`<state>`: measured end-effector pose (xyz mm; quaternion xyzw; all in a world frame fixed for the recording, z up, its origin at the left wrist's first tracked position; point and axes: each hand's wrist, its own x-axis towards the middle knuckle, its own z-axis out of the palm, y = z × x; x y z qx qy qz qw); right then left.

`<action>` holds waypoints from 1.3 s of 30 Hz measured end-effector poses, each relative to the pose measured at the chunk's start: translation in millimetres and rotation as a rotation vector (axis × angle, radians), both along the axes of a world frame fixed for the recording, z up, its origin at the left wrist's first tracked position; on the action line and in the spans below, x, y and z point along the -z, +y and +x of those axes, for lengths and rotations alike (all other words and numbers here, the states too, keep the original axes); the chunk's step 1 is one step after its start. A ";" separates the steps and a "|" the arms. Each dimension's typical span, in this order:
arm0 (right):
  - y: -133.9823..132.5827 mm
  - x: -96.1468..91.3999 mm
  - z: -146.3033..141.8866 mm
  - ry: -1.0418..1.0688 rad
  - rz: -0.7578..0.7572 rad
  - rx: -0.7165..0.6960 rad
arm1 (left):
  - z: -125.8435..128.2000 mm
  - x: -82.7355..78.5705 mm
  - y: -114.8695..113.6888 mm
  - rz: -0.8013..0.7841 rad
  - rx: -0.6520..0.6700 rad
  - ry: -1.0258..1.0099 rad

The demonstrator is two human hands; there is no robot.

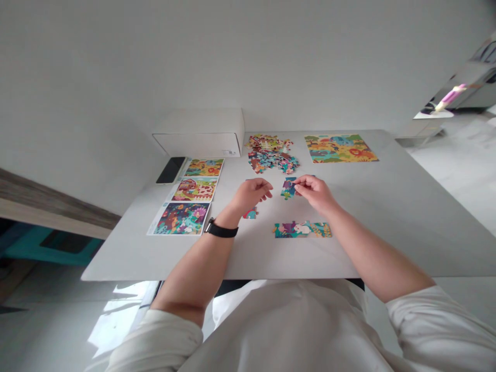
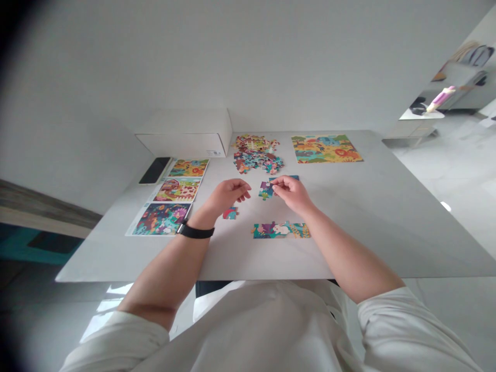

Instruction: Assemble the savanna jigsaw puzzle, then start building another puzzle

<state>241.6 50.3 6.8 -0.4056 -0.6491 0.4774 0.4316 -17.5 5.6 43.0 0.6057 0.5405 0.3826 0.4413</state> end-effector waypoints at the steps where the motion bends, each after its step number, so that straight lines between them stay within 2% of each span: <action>1: 0.7 -0.8 1.3 -0.007 0.006 0.007 | -6.2 -2.9 1.5 0.035 -0.067 -0.017; 5: 2.5 -4.1 5.1 -0.017 0.010 0.037 | -31.8 -13.8 8.1 0.132 -0.281 -0.064; 9: 2.8 -5.5 5.7 0.005 -0.013 0.060 | -42.8 -16.5 12.4 0.127 -0.371 -0.120; 20: 4.6 -8.3 9.2 0.009 -0.028 0.102 | -40.7 -9.5 12.8 0.149 -0.280 -0.087; 32: 35.5 -29.3 66.7 -0.025 -0.082 0.212 | -37.4 -11.5 12.6 0.121 -0.263 -0.186; 39: 33.1 -33.3 68.7 -0.068 -0.114 0.207 | -36.0 -13.1 12.8 0.105 -0.283 -0.167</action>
